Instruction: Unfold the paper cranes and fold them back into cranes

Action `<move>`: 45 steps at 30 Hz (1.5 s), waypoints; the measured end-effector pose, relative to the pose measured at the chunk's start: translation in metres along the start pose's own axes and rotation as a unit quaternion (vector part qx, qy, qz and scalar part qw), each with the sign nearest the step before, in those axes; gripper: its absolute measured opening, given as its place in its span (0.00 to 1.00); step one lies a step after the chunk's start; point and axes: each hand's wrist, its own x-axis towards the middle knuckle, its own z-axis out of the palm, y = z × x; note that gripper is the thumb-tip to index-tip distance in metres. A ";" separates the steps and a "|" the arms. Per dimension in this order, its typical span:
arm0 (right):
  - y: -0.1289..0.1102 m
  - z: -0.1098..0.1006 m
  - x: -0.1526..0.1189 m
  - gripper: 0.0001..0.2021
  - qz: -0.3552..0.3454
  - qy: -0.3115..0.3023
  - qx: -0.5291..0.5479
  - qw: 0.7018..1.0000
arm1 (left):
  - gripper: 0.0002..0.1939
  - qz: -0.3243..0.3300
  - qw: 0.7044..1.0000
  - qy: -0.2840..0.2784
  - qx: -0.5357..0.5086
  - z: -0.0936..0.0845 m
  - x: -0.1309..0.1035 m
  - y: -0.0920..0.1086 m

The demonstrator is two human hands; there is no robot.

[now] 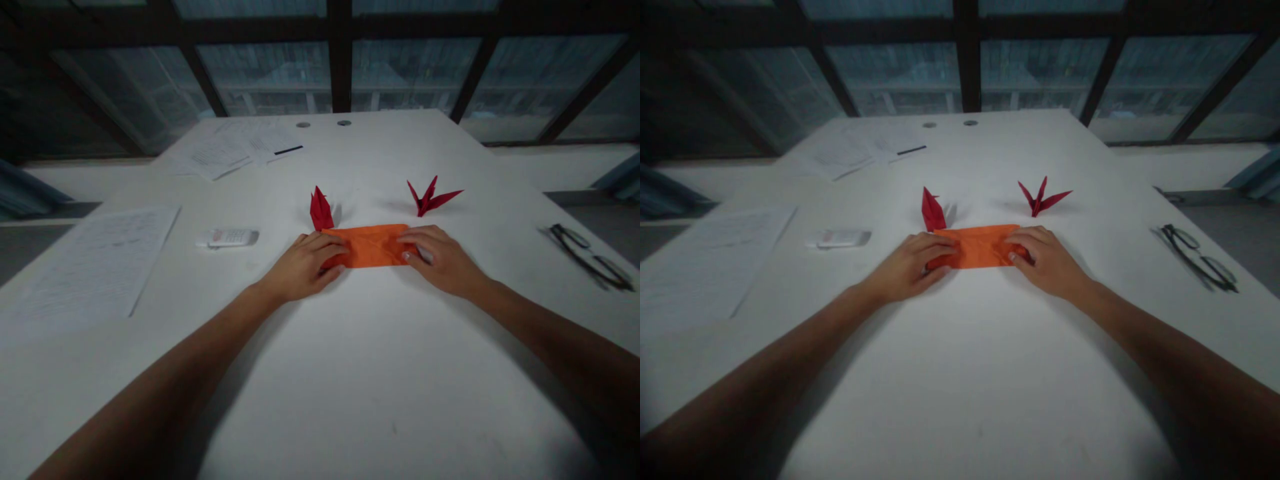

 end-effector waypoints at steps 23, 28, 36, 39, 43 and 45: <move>0.005 0.000 0.000 0.14 -0.033 0.003 -0.017 0.999 | 0.16 0.014 0.989 0.086 0.121 -0.003 0.002 0.037; -0.009 0.000 -0.002 0.15 -0.087 0.039 0.008 0.995 | 0.23 -0.019 0.994 0.033 0.100 0.012 0.004 0.065; -0.026 0.002 -0.009 0.14 -0.033 0.192 -0.040 0.980 | 0.12 -0.065 0.997 0.009 0.041 0.017 0.004 0.069; -0.027 0.001 -0.009 0.15 0.036 0.251 -0.077 0.964 | 0.17 -0.101 0.995 0.024 -0.002 0.016 0.005 0.072; -0.029 0.004 -0.008 0.11 -0.019 0.122 -0.045 0.991 | 0.18 -0.133 0.988 0.043 -0.061 0.017 0.007 0.074; -0.031 0.006 -0.008 0.13 -0.084 0.005 -0.025 0.996 | 0.09 -0.158 0.981 0.070 -0.084 0.020 0.006 0.074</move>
